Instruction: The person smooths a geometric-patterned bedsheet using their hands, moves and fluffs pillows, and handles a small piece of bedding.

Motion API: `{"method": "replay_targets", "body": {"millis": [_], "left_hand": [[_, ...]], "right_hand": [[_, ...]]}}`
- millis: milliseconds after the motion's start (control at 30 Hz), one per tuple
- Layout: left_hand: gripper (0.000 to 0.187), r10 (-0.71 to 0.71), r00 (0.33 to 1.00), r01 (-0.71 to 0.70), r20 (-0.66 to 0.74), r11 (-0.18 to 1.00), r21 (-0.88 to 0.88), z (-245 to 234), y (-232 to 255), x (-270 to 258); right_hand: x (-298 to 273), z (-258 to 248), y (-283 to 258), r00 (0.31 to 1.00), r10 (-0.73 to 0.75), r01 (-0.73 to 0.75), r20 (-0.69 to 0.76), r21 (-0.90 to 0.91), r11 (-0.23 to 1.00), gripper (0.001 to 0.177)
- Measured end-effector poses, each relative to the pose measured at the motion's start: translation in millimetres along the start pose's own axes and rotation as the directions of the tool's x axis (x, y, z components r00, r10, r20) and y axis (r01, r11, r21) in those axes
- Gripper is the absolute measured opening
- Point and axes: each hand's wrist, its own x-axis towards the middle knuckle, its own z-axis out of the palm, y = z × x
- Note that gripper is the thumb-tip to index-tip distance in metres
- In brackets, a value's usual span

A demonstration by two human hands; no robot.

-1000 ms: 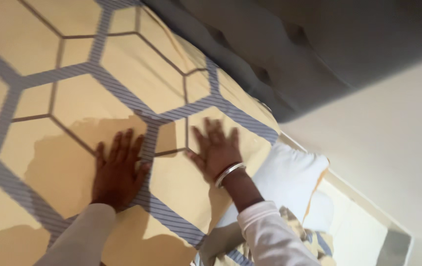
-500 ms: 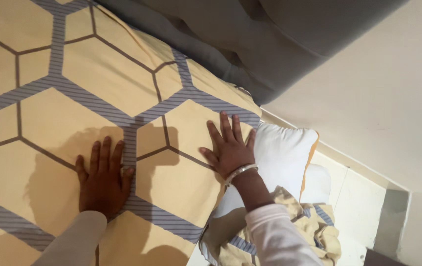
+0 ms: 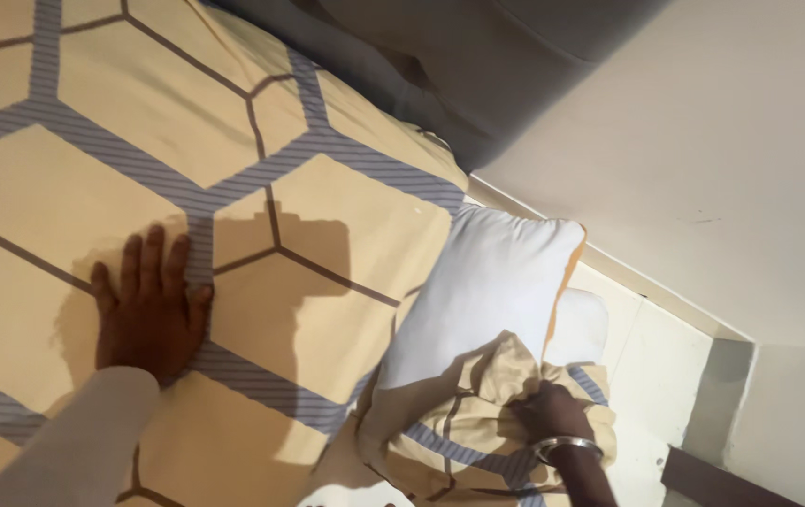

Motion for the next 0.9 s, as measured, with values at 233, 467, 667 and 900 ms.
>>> {"method": "replay_targets", "body": {"millis": [233, 467, 667, 900], "left_hand": [[0.067, -0.092, 0.994, 0.089, 0.052, 0.994, 0.063, -8.1, 14.0, -6.5], [0.070, 0.063, 0.998, -0.064, -0.011, 0.984, -0.167, 16.4, 118.1, -59.0], [0.095, 0.534, 0.800, -0.121, 0.273, 0.590, -0.798, -30.4, 289.1, -62.3], [0.043, 0.631, 0.623, -0.458, 0.463, 0.774, -0.438, -68.9, 381.8, -12.6]], "right_hand": [[-14.8, -3.4, 2.3, 0.908, -0.091, 0.198, -0.408, 0.228, 0.953, 0.030], [-58.0, -42.1, 10.6, 0.923, -0.035, 0.357, -0.383, 0.820, 0.447, 0.031], [-122.0, -126.7, 18.5, 0.968, -0.055, 0.237, -0.244, 0.966, -0.105, 0.032], [-147.0, -185.8, 111.3, 0.954, -0.094, 0.290, -0.285, 0.796, 0.531, 0.028]]}}
